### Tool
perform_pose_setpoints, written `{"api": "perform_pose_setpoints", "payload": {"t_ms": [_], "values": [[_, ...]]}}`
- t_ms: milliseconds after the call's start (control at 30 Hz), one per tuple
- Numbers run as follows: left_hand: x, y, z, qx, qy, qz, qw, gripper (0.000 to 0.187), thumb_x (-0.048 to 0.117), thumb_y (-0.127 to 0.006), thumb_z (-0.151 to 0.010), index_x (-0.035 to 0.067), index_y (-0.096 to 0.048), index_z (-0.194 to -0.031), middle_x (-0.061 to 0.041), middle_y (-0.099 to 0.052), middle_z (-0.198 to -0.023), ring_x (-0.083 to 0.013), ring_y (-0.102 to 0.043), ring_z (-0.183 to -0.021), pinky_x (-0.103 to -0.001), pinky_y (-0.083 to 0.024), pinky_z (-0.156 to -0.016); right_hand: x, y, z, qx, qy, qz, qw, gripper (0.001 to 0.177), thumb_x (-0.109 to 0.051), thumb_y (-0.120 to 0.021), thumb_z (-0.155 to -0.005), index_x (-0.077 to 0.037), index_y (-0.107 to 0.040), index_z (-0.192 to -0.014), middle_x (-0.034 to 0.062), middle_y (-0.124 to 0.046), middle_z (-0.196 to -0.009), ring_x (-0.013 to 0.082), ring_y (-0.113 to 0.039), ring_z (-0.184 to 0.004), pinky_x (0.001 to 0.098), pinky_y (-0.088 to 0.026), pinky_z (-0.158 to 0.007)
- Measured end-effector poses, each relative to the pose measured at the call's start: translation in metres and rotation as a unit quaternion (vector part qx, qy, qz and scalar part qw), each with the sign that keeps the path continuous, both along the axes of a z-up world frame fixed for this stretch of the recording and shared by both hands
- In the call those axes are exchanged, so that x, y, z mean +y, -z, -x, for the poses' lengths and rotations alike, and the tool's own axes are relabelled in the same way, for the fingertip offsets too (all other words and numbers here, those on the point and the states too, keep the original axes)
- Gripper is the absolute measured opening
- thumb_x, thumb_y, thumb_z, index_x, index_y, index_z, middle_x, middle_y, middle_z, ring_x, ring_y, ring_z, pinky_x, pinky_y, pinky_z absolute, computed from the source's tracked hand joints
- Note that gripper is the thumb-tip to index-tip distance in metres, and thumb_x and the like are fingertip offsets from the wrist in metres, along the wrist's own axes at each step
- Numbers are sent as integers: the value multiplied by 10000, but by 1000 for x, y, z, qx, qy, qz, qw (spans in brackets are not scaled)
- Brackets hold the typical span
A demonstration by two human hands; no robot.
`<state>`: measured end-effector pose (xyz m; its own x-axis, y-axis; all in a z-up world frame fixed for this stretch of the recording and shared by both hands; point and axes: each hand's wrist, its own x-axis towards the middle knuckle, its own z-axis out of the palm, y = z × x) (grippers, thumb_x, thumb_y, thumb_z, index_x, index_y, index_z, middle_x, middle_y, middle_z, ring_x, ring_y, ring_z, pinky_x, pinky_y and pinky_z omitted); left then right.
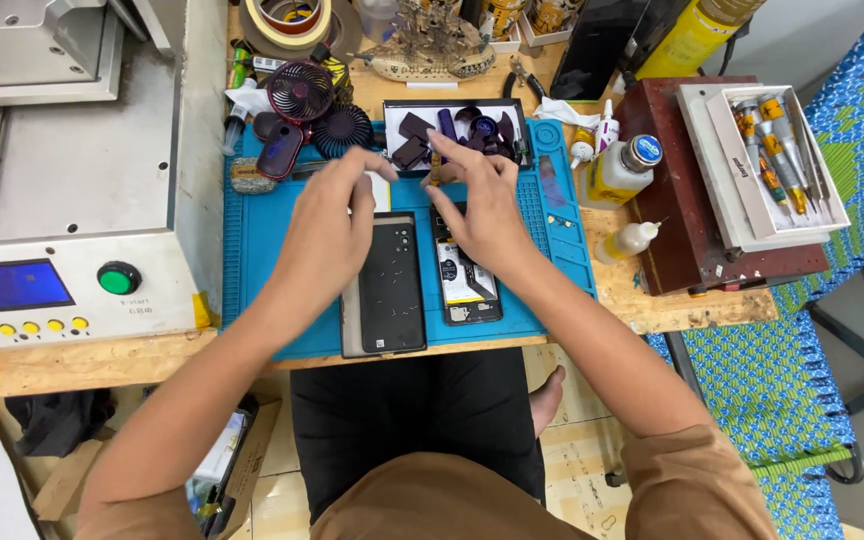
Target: Repairing a smartphone by disassembling components and replacing parts on a workbench
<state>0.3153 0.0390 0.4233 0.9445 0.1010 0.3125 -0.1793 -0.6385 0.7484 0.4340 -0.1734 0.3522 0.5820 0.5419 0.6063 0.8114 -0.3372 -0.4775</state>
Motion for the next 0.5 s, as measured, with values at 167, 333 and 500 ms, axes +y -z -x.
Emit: {"api": "perform_pose_setpoints", "payload": {"t_ms": [167, 333, 500], "values": [[10, 8, -54, -22, 17, 79, 996, 301, -49, -513, -1164, 112, -720, -1314, -125, -666, -957, -275, -672, -930, -475, -602, -845, 1, 13, -10, 0, -3, 8, 1000, 655, -30, -839, -1122, -154, -506, -1673, 35, -743, -1141, 255, -732, -1015, 521, -386, -1114], [-1, 38, -63, -9, -8, 168, 986, 234, -29, -586, -1148, 94, -697, -1313, -177, -730, -1024, -305, -757, -1002, -470, -619, -836, 2, 1, -3, 18, -4, 13, 1000, 720, -37, -809, -1136, -188, -450, -1740, 21, -752, -1211, 251, -722, -1080, 508, -364, -1124], [-8, 54, -45, -10, -15, 232, 972, 206, -46, -670, -1132, 63, -693, -1305, -201, -757, -1074, -323, -790, -1049, -476, -662, -854, -2, 9, -8, 26, -8, 27, 999, 731, -67, -839, -1135, -195, -445, -1737, 33, -742, -1144, 252, -726, -1022, 512, -375, -1091]]}}
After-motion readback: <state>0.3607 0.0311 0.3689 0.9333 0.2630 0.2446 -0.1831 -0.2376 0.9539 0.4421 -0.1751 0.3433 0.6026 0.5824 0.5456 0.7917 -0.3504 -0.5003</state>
